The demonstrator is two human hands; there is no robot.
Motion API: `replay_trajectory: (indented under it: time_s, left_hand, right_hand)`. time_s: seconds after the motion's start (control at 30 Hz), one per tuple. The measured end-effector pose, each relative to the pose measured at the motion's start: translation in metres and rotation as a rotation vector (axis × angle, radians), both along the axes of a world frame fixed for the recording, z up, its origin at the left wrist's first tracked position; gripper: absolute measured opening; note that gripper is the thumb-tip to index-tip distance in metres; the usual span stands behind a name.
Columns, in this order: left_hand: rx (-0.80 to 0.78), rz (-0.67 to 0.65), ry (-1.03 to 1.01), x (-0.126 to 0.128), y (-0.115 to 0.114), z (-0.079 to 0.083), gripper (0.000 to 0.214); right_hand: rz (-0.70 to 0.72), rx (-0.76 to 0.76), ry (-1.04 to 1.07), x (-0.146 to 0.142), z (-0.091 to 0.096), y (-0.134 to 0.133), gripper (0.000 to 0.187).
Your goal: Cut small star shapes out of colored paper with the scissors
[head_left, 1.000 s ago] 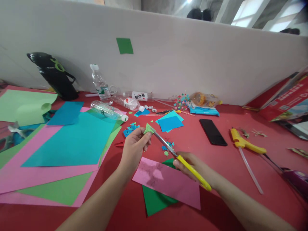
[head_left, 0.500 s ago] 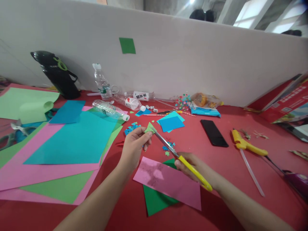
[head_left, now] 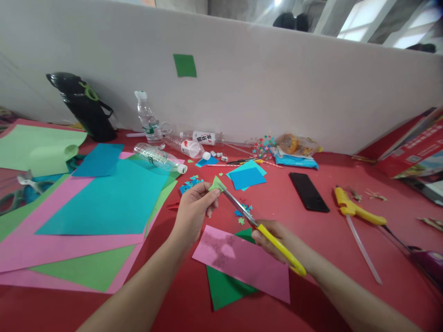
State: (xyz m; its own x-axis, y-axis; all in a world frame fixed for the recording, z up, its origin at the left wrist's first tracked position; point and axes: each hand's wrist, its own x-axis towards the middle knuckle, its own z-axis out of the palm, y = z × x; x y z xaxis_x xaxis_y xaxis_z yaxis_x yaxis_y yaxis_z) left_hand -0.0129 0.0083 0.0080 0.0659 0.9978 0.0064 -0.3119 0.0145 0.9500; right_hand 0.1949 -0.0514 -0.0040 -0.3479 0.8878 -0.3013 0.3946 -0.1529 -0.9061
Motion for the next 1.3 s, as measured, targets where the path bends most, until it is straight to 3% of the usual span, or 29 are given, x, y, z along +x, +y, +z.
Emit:
replay_trajectory:
  time_s: [0.77, 1.3]
  left_hand:
    - [-0.009, -0.003, 0.027, -0.0003, 0.0015, -0.0004, 0.020]
    - [0.011, -0.002, 0.046, -0.0018, 0.0008, -0.0011, 0.019]
  right_hand:
    - [-0.002, -0.037, 0.015, 0.0012, -0.0020, 0.0005, 0.051]
    - [0.020, 0.032, -0.001, 0.0023, -0.0011, 0.0033, 0.053]
